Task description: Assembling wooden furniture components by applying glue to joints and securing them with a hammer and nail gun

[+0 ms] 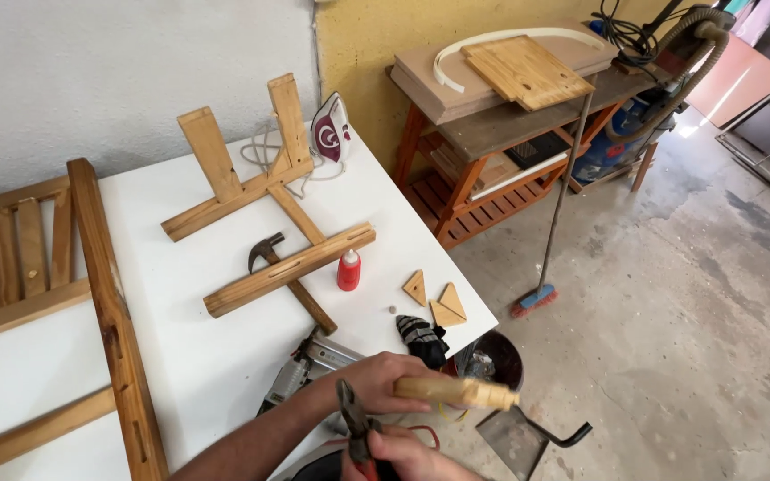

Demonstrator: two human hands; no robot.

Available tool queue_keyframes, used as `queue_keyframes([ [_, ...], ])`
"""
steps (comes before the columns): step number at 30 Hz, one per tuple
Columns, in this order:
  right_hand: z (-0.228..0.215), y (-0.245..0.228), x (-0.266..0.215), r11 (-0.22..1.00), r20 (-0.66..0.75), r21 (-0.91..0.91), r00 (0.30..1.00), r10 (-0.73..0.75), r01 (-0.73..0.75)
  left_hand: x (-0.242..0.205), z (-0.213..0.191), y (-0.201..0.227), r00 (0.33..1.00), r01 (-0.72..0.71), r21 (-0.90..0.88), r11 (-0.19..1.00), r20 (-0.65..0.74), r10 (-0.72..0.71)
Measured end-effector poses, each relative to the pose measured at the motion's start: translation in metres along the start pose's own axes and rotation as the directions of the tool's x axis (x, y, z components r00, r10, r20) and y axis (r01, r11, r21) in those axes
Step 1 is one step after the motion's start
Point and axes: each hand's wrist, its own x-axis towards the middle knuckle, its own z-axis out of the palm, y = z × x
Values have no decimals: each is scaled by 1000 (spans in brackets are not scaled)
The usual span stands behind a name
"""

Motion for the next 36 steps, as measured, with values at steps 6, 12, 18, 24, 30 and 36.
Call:
queue_keyframes([
  [6,-45,18,-8,980,-23,107,985,-169,170,0,-7,3,822,533,-7,846,-235,-519],
  [12,-152,-31,-59,744,-435,-13,666,-606,668,-50,-23,-12,719,664,162,730,-406,-564],
  [18,-268,-38,-91,736,-851,59,419,-316,675,-80,-16,-67,573,783,138,606,-538,-618],
  [24,-330,-21,-105,802,-872,62,423,-246,595,-87,-23,-45,253,960,20,280,-494,-832],
  [30,-366,-3,-112,779,-842,161,496,-211,605,-85,-19,-51,147,892,-291,346,-538,-830],
  [36,-388,11,-100,742,-901,167,406,-153,649,-83,-10,-58,126,880,-282,382,-638,-760],
])
